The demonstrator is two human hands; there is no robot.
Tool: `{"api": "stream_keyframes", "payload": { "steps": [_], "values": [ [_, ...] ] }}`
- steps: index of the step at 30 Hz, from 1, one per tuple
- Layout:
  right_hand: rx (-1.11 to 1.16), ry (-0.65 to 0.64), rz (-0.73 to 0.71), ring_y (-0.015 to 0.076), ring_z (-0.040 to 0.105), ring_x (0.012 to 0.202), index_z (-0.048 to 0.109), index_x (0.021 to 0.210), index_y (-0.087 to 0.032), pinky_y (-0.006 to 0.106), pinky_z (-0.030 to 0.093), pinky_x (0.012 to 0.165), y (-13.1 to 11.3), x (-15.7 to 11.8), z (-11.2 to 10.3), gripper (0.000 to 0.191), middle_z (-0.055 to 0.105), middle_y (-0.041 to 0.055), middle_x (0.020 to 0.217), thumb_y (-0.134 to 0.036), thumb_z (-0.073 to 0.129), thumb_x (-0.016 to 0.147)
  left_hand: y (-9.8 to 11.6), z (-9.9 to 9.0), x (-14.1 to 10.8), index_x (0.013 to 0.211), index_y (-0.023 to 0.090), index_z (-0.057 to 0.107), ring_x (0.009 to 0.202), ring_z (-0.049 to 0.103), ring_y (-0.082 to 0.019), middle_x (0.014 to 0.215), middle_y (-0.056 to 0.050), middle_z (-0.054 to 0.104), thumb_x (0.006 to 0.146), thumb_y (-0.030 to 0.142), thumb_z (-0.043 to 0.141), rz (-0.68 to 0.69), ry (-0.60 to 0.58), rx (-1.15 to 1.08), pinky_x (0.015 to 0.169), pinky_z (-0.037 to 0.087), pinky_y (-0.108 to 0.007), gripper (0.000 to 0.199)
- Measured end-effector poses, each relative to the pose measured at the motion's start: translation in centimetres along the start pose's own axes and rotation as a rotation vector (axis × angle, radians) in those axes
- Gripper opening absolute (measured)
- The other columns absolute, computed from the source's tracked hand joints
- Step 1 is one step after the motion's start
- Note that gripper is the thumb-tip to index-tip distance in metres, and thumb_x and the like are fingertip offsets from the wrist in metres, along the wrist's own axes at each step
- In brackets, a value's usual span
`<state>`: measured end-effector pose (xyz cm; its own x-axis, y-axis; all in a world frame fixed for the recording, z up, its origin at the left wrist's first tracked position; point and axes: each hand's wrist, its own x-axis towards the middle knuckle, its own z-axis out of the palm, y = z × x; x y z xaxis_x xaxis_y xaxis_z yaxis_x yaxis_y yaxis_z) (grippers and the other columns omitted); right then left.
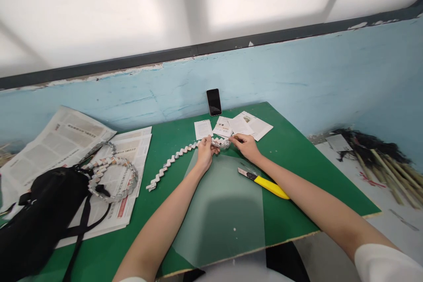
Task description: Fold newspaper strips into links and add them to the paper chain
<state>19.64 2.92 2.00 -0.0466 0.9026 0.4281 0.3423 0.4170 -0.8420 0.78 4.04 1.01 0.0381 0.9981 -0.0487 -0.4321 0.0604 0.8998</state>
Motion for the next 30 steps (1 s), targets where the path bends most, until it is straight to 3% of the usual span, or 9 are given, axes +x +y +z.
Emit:
{"api": "stream_keyframes", "payload": {
  "steps": [4, 14, 19, 24, 30],
  "values": [
    [-0.017, 0.015, -0.009, 0.015, 0.047, 0.056, 0.065, 0.066, -0.019, 0.029, 0.04, 0.056, 0.1, 0.0, 0.0, 0.047, 0.055, -0.0006, 0.056, -0.057, 0.061, 0.091, 0.2, -0.1, 0.0, 0.089, 0.017, 0.055, 0.05, 0.058, -0.009, 0.078, -0.002, 0.068, 0.076, 0.055, 0.08, 0.008, -0.032, 0.013, 0.046, 0.042, -0.022, 0.048],
    [-0.003, 0.009, -0.073, 0.0192, 0.06, 0.065, 0.074, 0.076, -0.02, 0.031, 0.048, 0.065, 0.1, -0.1, 0.1, 0.034, 0.07, 0.0032, 0.07, -0.05, 0.066, 0.091, 0.8, 0.2, -0.6, 0.084, 0.017, 0.058, 0.051, 0.06, -0.011, 0.076, -0.002, 0.066, 0.074, 0.053, 0.083, -0.031, -0.16, 0.071, 0.046, 0.041, -0.021, 0.045],
    [-0.023, -0.1, -0.156, 0.0222, 0.067, 0.08, 0.076, 0.092, -0.023, 0.033, 0.052, 0.076, -1.0, -0.4, 0.1, 0.024, 0.074, 0.0059, 0.087, -0.042, 0.061, 0.096, 0.8, 0.3, -1.1, 0.085, 0.018, 0.059, 0.05, 0.06, -0.012, 0.078, -0.002, 0.067, 0.076, 0.056, 0.08, -0.017, -0.24, 0.094, 0.047, 0.042, -0.023, 0.044],
    [-0.036, -0.253, -0.251, 0.0228, 0.068, 0.094, 0.072, 0.115, -0.025, 0.034, 0.053, 0.085, -1.4, -0.5, 0.0, 0.029, 0.073, 0.0077, 0.102, -0.036, 0.047, 0.104, 0.7, 0.5, -1.0, 0.085, 0.02, 0.057, 0.048, 0.055, -0.012, 0.071, -0.001, 0.065, 0.076, 0.063, 0.077, -0.033, -0.214, 0.063, 0.047, 0.042, -0.024, 0.048],
    [-0.068, -0.27, -0.365, 0.0213, 0.07, 0.088, 0.072, 0.111, -0.025, 0.033, 0.056, 0.083, -1.0, -0.8, 0.0, 0.025, 0.074, 0.0069, 0.098, -0.037, 0.051, 0.104, 0.6, 0.4, -1.0, 0.084, 0.02, 0.059, 0.048, 0.053, -0.012, 0.069, -0.001, 0.063, 0.078, 0.055, 0.077, -0.068, -0.219, 0.067, 0.047, 0.043, -0.026, 0.04]
  ]
}}
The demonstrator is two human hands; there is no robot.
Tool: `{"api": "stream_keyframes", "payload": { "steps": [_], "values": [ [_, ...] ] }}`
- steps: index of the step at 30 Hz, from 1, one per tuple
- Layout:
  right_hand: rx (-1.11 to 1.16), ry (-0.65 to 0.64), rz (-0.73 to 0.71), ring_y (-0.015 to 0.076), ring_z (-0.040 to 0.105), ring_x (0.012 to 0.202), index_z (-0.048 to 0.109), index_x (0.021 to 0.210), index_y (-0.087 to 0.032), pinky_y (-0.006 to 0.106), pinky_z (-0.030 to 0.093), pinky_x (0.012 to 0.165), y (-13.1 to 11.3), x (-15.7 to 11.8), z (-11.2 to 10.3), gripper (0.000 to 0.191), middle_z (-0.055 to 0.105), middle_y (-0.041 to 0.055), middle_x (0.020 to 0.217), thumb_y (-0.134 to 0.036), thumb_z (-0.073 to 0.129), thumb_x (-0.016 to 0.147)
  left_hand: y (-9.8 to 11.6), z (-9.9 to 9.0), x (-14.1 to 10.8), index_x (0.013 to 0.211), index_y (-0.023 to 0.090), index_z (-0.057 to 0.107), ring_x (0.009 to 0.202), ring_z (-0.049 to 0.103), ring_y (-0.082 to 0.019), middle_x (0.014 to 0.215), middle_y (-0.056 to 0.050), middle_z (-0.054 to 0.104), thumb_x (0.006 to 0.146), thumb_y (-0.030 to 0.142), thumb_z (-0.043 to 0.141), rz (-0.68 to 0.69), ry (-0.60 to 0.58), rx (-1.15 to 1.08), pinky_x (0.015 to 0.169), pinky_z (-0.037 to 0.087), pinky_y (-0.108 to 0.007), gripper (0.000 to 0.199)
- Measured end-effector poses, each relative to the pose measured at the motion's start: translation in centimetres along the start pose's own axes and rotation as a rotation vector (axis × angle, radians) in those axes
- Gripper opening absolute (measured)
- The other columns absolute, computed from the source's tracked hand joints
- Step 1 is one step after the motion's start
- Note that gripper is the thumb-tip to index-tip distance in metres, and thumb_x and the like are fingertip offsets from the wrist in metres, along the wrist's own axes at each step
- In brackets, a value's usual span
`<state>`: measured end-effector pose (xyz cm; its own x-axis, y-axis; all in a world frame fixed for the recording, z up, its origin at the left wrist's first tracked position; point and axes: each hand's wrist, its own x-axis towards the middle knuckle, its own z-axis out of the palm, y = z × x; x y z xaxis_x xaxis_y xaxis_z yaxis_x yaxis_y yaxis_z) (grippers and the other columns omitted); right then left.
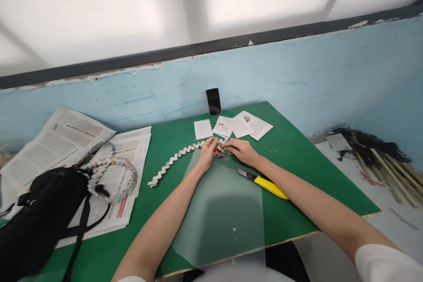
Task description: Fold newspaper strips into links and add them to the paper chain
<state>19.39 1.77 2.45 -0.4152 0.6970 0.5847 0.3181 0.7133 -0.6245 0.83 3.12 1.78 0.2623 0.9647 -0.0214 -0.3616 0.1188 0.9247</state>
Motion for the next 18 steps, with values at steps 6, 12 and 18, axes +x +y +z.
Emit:
{"api": "stream_keyframes", "payload": {
  "steps": [6, 12, 18],
  "values": [
    [-0.134, -0.027, -0.172, 0.0212, 0.067, 0.085, 0.068, 0.107, -0.019, 0.035, 0.056, 0.078, -0.21, 0.07, 0.04, 0.024, 0.071, 0.0092, 0.092, -0.028, 0.045, 0.107, 0.01, 0.04, -0.09, 0.085, 0.02, 0.059, 0.052, 0.055, -0.012, 0.071, 0.001, 0.062, 0.079, 0.058, 0.075, -0.014, -0.013, 0.056, 0.051, 0.045, -0.026, 0.041],
    [-0.212, -0.115, -0.25, 0.0226, 0.065, 0.086, 0.064, 0.103, -0.019, 0.037, 0.055, 0.079, -0.42, 0.06, 0.37, 0.02, 0.072, 0.0098, 0.094, -0.023, 0.044, 0.106, -0.54, -0.11, 0.11, 0.084, 0.019, 0.061, 0.052, 0.052, -0.011, 0.067, 0.004, 0.056, 0.075, 0.054, 0.08, 0.02, 0.003, 0.043, 0.052, 0.045, -0.024, 0.041],
    [-0.225, -0.077, -0.202, 0.0226, 0.064, 0.086, 0.062, 0.101, -0.02, 0.036, 0.053, 0.08, -0.75, 0.22, 0.3, 0.02, 0.068, 0.0088, 0.09, -0.025, 0.045, 0.107, -0.86, -0.19, 0.28, 0.087, 0.019, 0.058, 0.052, 0.052, -0.012, 0.067, 0.003, 0.057, 0.076, 0.06, 0.077, 0.03, 0.001, 0.102, 0.053, 0.044, -0.025, 0.046]
  ]
}}
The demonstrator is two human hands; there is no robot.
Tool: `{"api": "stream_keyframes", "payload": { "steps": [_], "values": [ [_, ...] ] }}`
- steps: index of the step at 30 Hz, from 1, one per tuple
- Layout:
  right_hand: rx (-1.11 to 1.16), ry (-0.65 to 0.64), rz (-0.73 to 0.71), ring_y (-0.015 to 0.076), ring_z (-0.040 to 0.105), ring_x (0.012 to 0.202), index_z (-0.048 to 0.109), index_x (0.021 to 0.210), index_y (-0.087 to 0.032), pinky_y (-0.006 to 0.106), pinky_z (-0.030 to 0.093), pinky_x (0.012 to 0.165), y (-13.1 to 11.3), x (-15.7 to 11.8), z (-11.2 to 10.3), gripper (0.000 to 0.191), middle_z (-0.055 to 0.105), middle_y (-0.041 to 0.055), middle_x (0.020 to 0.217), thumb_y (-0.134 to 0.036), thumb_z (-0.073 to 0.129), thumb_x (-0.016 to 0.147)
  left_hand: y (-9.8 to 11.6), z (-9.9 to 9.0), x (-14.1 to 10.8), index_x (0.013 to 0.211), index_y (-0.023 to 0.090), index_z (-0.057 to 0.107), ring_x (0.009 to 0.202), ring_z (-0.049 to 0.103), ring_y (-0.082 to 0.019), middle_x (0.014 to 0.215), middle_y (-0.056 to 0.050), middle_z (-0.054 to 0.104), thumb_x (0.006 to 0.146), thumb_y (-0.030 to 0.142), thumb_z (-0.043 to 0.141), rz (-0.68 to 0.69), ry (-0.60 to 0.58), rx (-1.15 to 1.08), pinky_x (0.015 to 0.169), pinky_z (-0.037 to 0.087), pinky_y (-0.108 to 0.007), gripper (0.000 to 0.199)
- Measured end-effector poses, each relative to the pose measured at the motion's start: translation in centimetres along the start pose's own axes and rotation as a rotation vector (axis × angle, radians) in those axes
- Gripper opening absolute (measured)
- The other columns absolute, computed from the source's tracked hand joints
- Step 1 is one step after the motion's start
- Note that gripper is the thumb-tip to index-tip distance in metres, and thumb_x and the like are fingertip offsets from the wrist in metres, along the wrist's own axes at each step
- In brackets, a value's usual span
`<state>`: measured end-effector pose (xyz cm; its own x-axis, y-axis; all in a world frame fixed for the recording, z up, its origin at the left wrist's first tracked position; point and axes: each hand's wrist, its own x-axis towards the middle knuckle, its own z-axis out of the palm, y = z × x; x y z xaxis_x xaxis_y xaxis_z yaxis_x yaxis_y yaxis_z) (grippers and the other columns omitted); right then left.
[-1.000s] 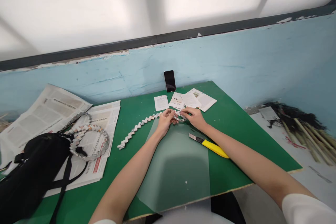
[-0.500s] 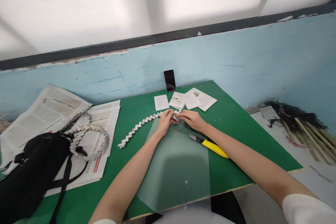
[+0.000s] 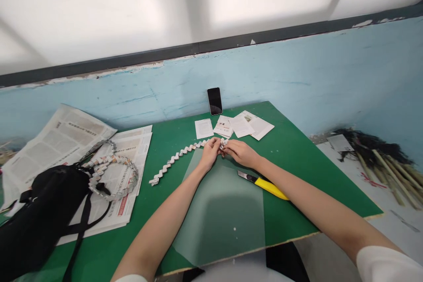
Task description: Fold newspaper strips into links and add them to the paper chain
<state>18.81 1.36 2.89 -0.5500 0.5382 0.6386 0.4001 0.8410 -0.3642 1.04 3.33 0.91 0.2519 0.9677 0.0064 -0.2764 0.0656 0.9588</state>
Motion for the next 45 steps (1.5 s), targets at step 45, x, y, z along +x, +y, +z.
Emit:
{"api": "stream_keyframes", "payload": {
  "steps": [45],
  "values": [
    [-0.115, 0.048, 0.07, 0.0242, 0.064, 0.091, 0.059, 0.106, -0.021, 0.036, 0.054, 0.08, 0.7, 0.1, -0.3, 0.01, 0.065, 0.0099, 0.095, -0.026, 0.051, 0.104, 1.9, -0.8, -0.1, 0.081, 0.015, 0.064, 0.079, 0.069, -0.017, 0.09, -0.005, 0.069, 0.07, 0.033, 0.088, -0.16, -0.065, -0.271, 0.076, 0.052, -0.029, 0.032]
  ]
}}
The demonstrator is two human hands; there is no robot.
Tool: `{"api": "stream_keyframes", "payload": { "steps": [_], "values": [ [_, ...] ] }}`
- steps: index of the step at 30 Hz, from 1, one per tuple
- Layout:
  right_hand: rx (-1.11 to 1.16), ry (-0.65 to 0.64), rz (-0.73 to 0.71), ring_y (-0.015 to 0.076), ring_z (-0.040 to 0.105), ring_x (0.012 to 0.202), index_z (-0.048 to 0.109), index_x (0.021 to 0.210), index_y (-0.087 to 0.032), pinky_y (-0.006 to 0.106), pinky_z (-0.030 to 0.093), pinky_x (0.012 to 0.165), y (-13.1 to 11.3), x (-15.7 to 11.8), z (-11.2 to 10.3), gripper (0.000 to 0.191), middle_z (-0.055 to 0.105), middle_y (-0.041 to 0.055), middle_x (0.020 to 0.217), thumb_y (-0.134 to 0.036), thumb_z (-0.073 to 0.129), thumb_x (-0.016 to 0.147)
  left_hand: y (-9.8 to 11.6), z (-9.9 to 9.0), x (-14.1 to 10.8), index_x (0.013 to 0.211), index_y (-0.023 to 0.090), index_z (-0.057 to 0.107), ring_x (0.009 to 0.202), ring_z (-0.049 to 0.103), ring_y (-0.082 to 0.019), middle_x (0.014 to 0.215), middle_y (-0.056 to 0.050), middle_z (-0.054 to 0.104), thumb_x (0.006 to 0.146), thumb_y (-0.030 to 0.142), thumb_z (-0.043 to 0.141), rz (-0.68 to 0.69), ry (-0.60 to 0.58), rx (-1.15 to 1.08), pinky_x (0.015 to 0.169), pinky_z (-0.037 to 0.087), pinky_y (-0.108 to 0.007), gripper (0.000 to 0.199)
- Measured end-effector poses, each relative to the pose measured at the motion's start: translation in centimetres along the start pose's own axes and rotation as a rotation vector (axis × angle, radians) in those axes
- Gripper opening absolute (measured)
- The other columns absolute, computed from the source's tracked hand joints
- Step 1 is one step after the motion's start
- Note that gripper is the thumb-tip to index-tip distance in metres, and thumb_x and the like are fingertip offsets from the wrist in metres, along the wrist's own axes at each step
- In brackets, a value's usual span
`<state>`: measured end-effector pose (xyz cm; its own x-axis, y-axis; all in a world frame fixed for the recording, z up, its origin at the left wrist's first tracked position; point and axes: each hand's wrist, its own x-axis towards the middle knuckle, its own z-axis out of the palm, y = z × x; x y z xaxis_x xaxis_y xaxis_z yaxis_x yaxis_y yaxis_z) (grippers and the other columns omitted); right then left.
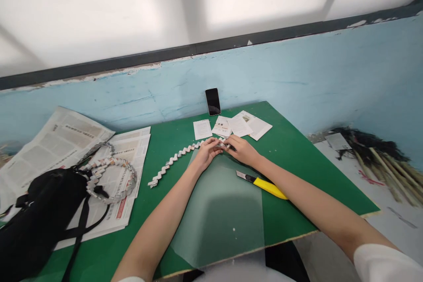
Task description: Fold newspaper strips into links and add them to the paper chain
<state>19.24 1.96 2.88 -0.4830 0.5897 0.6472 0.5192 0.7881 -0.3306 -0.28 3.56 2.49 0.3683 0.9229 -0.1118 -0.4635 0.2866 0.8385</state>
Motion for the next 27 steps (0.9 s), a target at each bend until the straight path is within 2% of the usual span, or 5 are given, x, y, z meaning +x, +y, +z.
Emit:
{"api": "stream_keyframes", "payload": {
  "steps": [12, 16, 19, 22, 27],
  "values": [
    [-0.047, -0.01, -0.04, 0.0242, 0.062, 0.089, 0.059, 0.103, -0.02, 0.036, 0.054, 0.077, 0.1, 0.03, -0.07, 0.01, 0.063, 0.0095, 0.092, -0.025, 0.05, 0.103, -0.59, -0.27, 0.57, 0.087, 0.013, 0.07, 0.076, 0.069, -0.016, 0.089, -0.005, 0.072, 0.067, 0.028, 0.09, -0.044, 0.086, -0.039, 0.078, 0.054, -0.03, 0.032],
    [0.021, -0.003, 0.005, 0.0267, 0.063, 0.096, 0.058, 0.116, -0.019, 0.04, 0.055, 0.084, -0.25, 0.14, -0.33, 0.019, 0.065, 0.0119, 0.101, -0.032, 0.055, 0.102, -0.54, -0.16, 0.49, 0.087, 0.013, 0.071, 0.081, 0.07, -0.017, 0.089, -0.006, 0.073, 0.07, 0.03, 0.089, -0.021, 0.075, -0.035, 0.081, 0.054, -0.031, 0.03],
    [0.056, -0.012, 0.02, 0.0278, 0.062, 0.103, 0.056, 0.127, -0.02, 0.044, 0.054, 0.089, -0.32, 0.25, -0.52, 0.026, 0.065, 0.0137, 0.109, -0.031, 0.047, 0.105, -0.47, -0.06, 0.42, 0.086, 0.013, 0.071, 0.08, 0.07, -0.016, 0.087, -0.006, 0.073, 0.07, 0.032, 0.089, -0.027, 0.091, -0.026, 0.079, 0.053, -0.03, 0.031],
    [0.009, -0.025, -0.044, 0.0268, 0.061, 0.096, 0.062, 0.119, -0.02, 0.043, 0.053, 0.085, -0.12, 0.32, -0.59, 0.027, 0.065, 0.0121, 0.099, -0.027, 0.039, 0.107, -0.5, 0.07, 0.36, 0.086, 0.013, 0.071, 0.077, 0.07, -0.016, 0.085, -0.006, 0.073, 0.067, 0.032, 0.091, -0.051, 0.083, -0.01, 0.077, 0.052, -0.029, 0.033],
    [-0.031, 0.003, -0.119, 0.0254, 0.059, 0.086, 0.067, 0.111, -0.02, 0.041, 0.052, 0.078, 0.02, 0.19, -0.57, 0.022, 0.064, 0.0108, 0.089, -0.027, 0.046, 0.106, -0.7, 0.17, 0.32, 0.083, 0.013, 0.072, 0.075, 0.067, -0.015, 0.08, -0.005, 0.072, 0.066, 0.032, 0.091, -0.044, 0.049, 0.026, 0.077, 0.051, -0.028, 0.032]
  ]
}}
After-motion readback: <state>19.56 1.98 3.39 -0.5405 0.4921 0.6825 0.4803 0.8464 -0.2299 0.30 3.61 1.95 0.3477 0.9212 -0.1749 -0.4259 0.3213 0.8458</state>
